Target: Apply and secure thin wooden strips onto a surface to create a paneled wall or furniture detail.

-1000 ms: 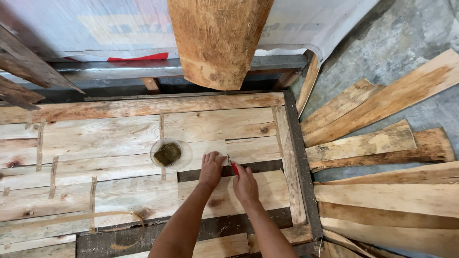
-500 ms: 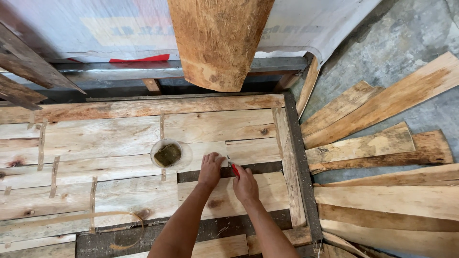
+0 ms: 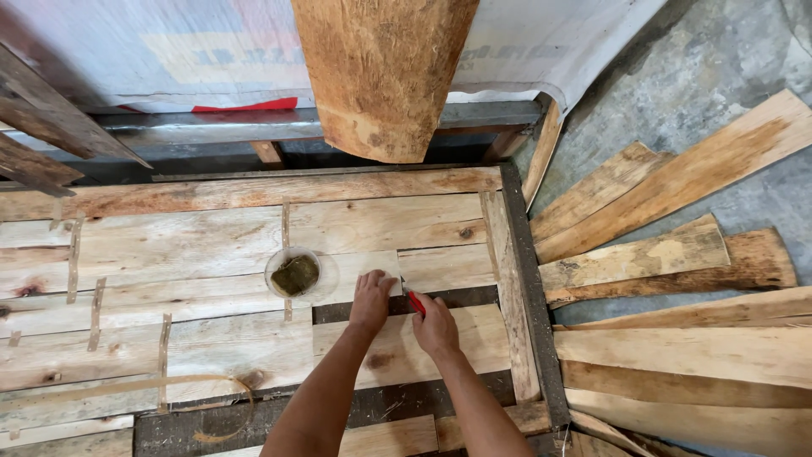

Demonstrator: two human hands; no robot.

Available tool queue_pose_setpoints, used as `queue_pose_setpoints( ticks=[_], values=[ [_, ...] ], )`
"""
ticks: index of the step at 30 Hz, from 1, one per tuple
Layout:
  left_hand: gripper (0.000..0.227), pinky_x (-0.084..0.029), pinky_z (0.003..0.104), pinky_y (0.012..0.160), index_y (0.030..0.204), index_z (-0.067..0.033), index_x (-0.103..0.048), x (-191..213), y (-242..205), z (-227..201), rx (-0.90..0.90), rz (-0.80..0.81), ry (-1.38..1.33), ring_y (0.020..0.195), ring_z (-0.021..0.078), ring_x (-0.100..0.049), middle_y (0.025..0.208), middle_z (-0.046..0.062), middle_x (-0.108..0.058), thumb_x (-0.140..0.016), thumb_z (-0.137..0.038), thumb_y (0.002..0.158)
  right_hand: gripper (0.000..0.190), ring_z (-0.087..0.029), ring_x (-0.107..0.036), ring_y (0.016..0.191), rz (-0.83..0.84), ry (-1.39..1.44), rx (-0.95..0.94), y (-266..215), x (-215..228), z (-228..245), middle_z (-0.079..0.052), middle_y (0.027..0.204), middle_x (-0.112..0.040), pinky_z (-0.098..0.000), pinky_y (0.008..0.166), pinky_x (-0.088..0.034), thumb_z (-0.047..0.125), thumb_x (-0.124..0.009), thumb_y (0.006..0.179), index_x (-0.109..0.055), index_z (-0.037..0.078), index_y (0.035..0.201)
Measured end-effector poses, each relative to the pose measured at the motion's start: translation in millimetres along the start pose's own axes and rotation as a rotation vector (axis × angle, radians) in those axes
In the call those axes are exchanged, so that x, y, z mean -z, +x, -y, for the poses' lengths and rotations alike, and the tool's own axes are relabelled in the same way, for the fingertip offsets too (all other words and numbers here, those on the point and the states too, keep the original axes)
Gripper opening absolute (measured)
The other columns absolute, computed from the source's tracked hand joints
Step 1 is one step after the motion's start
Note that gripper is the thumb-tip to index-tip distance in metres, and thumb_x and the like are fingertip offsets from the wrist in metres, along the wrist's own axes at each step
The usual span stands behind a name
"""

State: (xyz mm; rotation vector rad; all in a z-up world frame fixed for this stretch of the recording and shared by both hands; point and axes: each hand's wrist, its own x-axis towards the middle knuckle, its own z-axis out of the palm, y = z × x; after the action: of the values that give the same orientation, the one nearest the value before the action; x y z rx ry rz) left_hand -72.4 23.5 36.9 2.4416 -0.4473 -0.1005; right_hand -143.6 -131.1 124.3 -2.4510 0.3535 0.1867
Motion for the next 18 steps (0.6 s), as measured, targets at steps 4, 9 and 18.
queue_pose_setpoints(
  ticks=[4,9,18],
  values=[
    [0.039,-0.033,0.047,0.117,0.123,-0.0147,-0.071,0,0,1,0.002,-0.008,-0.022,0.126,0.0341,-0.050,0.131,0.013,-0.056,-0.061,-0.005,0.087,0.044,-0.036,-0.066,0.102,0.073,-0.026,-0.033,6,29,11,-0.015,0.109,-0.065,-0.0456,0.088,-0.054,0.015,-0.071,0.085,-0.068,0.018,0.129],
    [0.038,-0.029,0.052,0.118,0.120,-0.0164,-0.072,3,0,-5,-0.002,0.006,0.004,0.127,0.0353,-0.047,0.130,0.015,-0.055,-0.063,-0.005,0.085,0.030,-0.036,-0.068,0.097,0.086,-0.075,-0.065,0,19,-17,-0.016,0.102,-0.073,-0.0452,0.083,-0.054,0.019,-0.075,0.083,-0.077,0.016,0.113],
    [0.008,-0.026,0.051,0.124,0.091,-0.0157,-0.078,-2,2,-3,0.057,0.053,0.024,0.137,0.0317,-0.044,0.138,0.010,-0.054,-0.076,-0.015,0.084,0.023,-0.022,-0.077,0.086,0.227,0.215,-0.273,-27,-7,-32,-0.009,0.097,-0.079,-0.0369,0.082,-0.058,0.023,-0.072,0.089,-0.073,0.008,0.107]
  ],
)
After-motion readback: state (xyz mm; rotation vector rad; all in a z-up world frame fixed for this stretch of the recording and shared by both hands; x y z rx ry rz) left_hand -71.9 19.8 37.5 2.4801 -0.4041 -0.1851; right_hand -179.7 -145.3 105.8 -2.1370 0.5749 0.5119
